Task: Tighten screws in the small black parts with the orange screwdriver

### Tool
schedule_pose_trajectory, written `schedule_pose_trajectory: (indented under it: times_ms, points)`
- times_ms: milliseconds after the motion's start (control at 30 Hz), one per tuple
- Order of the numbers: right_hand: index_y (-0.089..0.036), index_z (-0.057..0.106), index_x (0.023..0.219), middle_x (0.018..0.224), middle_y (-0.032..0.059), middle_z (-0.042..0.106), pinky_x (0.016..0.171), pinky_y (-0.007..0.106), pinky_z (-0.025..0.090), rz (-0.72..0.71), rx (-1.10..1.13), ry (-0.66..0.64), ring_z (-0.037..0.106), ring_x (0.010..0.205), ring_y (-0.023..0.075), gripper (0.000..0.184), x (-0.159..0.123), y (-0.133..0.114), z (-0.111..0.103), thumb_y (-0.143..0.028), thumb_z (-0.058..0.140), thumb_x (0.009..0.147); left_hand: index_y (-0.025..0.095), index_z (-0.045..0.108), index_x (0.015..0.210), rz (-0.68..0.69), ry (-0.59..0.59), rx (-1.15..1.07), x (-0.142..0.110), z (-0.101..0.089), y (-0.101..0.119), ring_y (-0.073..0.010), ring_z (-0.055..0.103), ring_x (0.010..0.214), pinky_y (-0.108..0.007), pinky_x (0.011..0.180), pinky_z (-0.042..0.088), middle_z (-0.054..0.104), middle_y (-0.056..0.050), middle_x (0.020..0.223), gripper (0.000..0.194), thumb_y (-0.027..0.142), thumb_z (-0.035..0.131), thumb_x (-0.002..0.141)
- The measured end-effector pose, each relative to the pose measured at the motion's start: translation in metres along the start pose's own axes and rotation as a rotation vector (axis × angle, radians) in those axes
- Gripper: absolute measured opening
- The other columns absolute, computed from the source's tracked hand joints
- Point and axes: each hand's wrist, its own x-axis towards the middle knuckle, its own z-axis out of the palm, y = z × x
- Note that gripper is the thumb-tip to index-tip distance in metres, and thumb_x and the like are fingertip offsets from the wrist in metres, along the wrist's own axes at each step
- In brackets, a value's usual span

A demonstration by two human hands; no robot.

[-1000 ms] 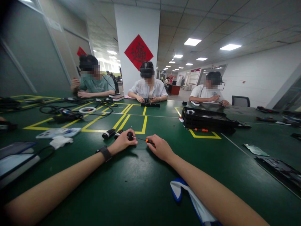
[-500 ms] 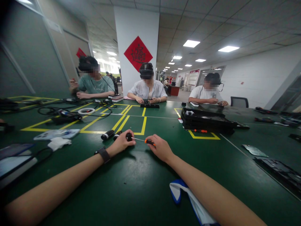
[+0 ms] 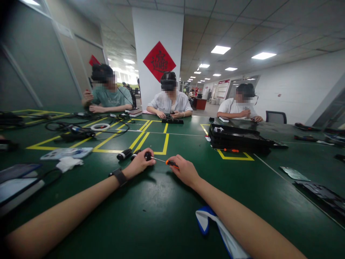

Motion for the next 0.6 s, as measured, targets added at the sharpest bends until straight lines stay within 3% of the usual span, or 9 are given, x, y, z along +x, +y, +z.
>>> schedule_pose_trajectory:
  times_ms: [267, 600]
  points:
    - [-0.018, 0.057, 0.099, 0.092, 0.0057, 0.057, 0.080, 0.030, 0.039, 0.002, -0.015, 0.002, 0.049, 0.090, 0.0163, 0.024, 0.0028, 0.0070, 0.0034, -0.028, 0.038, 0.088, 0.017, 0.047, 0.076, 0.006, -0.042, 0.010, -0.0009, 0.0006, 0.0009, -0.0099, 0.048, 0.055, -0.024, 0.057, 0.037, 0.052, 0.005, 0.062, 0.035, 0.043, 0.066, 0.062]
    - [-0.021, 0.054, 0.104, 0.097, 0.0041, 0.055, 0.078, 0.028, 0.040, -0.002, 0.041, 0.013, 0.052, 0.087, 0.0151, 0.022, 0.0016, 0.0058, 0.0019, -0.026, 0.045, 0.084, 0.017, 0.048, 0.075, 0.021, -0.009, 0.017, -0.0005, 0.0006, -0.0014, -0.0100, 0.048, 0.057, -0.023, 0.056, 0.037, 0.052, 0.004, 0.064, 0.033, 0.043, 0.064, 0.064]
